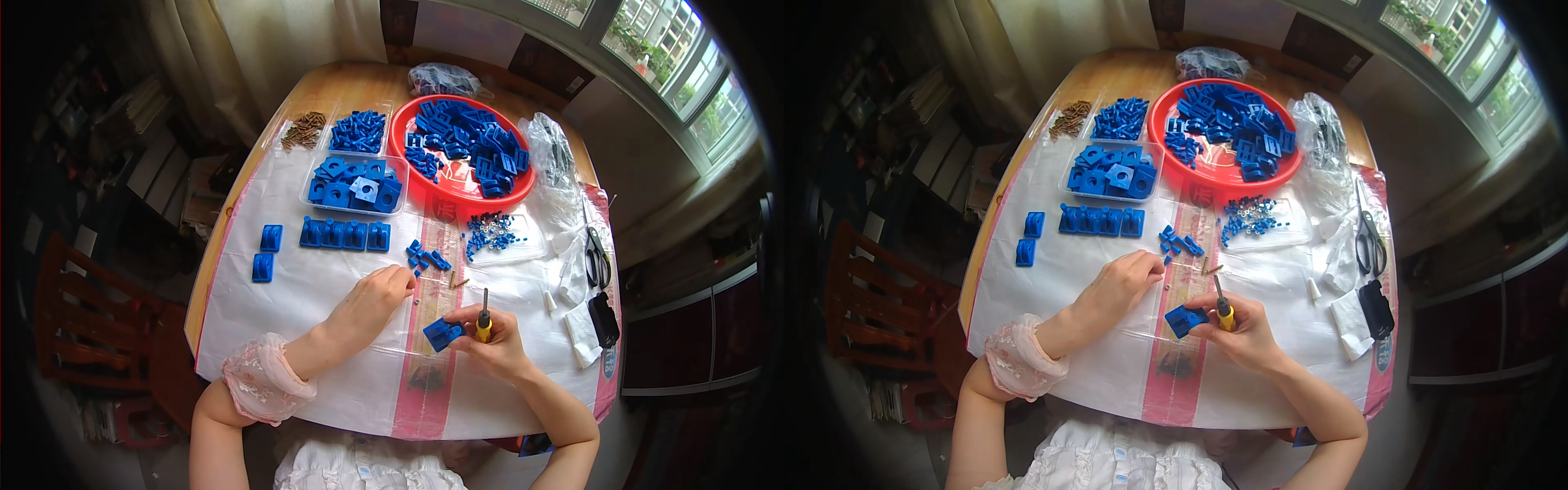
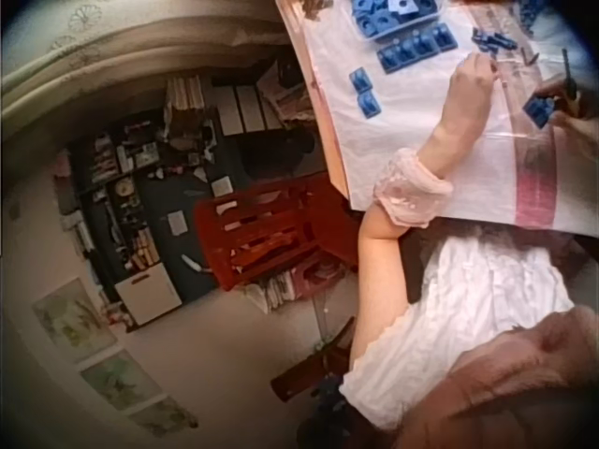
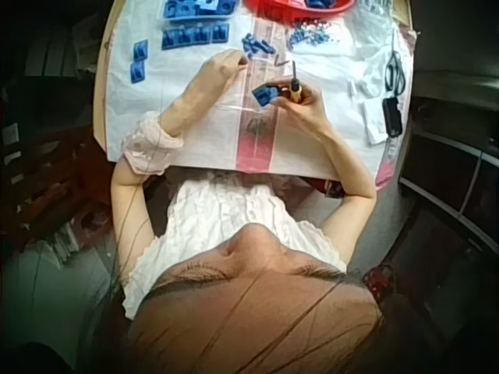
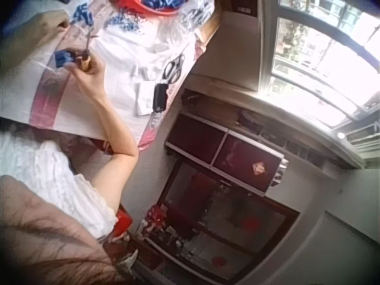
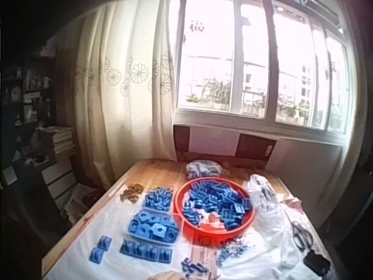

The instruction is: Assembling blue plastic components using a screwdriver.

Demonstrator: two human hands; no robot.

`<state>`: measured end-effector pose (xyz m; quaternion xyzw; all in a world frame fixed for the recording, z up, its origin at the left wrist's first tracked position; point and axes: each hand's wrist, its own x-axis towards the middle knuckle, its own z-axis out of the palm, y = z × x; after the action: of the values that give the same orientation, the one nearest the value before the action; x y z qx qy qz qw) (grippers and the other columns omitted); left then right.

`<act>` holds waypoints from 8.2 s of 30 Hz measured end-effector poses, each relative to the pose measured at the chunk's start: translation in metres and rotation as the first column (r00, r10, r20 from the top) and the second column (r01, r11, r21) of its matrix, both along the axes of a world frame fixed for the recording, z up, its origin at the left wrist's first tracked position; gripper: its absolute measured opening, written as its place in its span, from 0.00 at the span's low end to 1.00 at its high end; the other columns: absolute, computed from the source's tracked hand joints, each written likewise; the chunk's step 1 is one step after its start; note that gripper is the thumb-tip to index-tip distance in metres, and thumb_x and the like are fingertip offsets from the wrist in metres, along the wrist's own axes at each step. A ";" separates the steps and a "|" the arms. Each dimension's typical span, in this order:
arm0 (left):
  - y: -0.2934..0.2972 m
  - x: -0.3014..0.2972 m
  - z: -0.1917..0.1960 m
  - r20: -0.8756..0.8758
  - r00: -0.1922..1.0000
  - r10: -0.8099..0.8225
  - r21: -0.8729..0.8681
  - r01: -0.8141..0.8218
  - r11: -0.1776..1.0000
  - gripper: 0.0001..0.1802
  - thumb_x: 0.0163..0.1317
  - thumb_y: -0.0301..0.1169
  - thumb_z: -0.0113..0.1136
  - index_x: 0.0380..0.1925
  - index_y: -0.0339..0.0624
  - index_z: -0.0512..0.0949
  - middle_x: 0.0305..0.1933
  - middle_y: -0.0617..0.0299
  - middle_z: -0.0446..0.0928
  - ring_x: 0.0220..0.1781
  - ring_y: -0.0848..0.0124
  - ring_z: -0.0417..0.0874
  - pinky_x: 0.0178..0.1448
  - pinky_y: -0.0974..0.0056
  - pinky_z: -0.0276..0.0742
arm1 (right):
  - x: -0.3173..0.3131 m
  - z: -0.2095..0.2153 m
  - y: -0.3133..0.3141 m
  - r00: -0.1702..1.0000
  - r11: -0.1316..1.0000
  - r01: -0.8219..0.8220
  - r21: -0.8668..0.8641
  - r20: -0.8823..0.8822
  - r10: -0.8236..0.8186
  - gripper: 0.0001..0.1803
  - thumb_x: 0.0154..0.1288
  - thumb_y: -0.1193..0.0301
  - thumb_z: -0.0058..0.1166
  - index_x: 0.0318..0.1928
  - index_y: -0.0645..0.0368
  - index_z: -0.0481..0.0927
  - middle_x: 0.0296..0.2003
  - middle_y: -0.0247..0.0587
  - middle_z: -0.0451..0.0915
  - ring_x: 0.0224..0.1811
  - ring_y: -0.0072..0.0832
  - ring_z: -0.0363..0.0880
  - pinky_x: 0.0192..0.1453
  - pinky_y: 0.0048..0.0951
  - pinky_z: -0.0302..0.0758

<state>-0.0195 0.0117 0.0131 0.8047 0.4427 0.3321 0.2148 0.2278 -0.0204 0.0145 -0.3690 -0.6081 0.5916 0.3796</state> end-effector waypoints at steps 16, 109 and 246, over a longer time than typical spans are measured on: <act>-0.013 0.004 0.027 0.540 0.833 0.120 -0.506 0.208 0.837 0.09 0.65 0.23 0.66 0.44 0.33 0.86 0.39 0.57 0.88 0.41 0.73 0.89 0.49 0.69 0.86 | -0.003 0.012 -0.001 0.976 0.984 0.013 0.179 0.211 -0.051 0.19 0.63 0.79 0.68 0.54 0.64 0.83 0.41 0.38 0.87 0.41 0.16 0.82 0.44 0.20 0.75; 0.010 -0.001 -0.012 0.769 0.499 0.399 -0.539 0.171 0.825 0.18 0.62 0.22 0.69 0.53 0.33 0.81 0.47 0.52 0.86 0.47 0.68 0.89 0.55 0.66 0.86 | -0.007 0.032 0.003 0.731 0.509 -0.048 0.860 0.378 -0.569 0.19 0.57 0.81 0.68 0.50 0.65 0.81 0.27 0.41 0.77 0.22 0.32 0.77 0.23 0.32 0.72; 0.016 -0.005 -0.011 0.646 0.682 0.343 -0.419 -0.059 0.906 0.20 0.59 0.19 0.71 0.53 0.32 0.82 0.44 0.57 0.87 0.41 0.77 0.88 0.46 0.74 0.86 | -0.004 0.018 -0.005 0.626 0.676 -0.138 0.724 0.592 -0.507 0.13 0.68 0.69 0.65 0.43 0.63 0.75 0.24 0.47 0.78 0.23 0.40 0.79 0.25 0.38 0.72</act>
<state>-0.0247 0.0275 0.0021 0.5060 0.4672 0.5482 0.4745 0.2241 -0.0256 0.0329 -0.4697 -0.8406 0.0500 0.2651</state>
